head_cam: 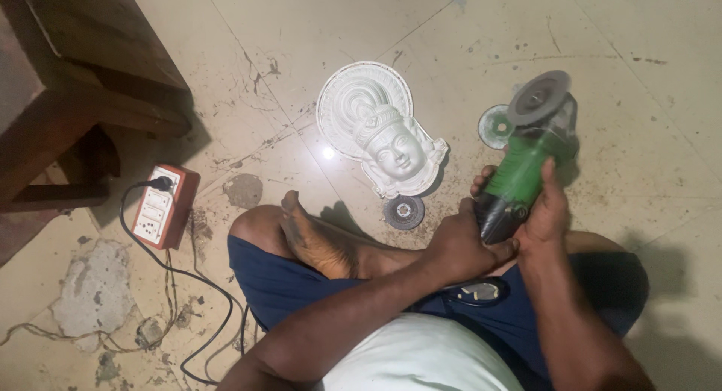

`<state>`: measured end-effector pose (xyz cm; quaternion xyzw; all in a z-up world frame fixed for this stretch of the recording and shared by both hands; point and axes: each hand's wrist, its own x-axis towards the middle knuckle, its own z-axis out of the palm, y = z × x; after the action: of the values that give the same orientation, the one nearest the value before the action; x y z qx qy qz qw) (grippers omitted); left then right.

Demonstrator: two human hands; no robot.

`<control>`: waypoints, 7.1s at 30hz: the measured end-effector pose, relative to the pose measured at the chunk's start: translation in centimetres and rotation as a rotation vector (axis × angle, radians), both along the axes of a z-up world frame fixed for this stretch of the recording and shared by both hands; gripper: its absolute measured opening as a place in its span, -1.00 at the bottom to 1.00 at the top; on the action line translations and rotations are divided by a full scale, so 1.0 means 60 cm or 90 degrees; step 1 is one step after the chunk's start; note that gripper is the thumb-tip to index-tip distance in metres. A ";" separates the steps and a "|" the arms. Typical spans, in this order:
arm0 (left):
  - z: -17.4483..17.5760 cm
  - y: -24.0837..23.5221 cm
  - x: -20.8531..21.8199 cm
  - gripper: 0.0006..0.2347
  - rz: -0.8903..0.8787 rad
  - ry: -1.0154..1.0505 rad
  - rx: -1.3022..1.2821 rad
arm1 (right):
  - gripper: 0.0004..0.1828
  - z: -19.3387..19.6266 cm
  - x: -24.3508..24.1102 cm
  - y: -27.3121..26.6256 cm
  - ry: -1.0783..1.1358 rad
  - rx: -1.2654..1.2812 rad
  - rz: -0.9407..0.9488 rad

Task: The person sits on the floor and uses a green angle grinder to polish a white statue. They change the grinding disc midway through the process and continue polishing different parts of the statue.

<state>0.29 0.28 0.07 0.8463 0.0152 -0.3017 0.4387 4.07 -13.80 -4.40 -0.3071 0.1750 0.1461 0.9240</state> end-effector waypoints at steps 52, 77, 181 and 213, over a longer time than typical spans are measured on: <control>-0.023 0.026 -0.021 -0.34 -0.008 0.150 -0.404 | 0.21 0.032 -0.018 -0.008 -0.090 -0.078 -0.014; -0.089 0.012 -0.056 -0.01 -0.035 -0.009 -0.112 | 0.09 -0.132 -0.011 -0.062 -0.121 -0.072 0.044; -0.019 0.083 -0.066 -0.53 -0.135 0.277 -0.707 | -0.05 0.110 -0.062 0.021 -0.135 0.335 0.406; 0.015 0.180 -0.126 -0.48 0.410 -0.125 -0.571 | -0.48 0.183 -0.097 0.141 -0.361 -0.986 0.207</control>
<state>-7.28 11.07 0.95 0.5532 0.1024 -0.0493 0.8253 -1.76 -5.35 6.56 -0.9009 -0.0595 0.0333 0.4285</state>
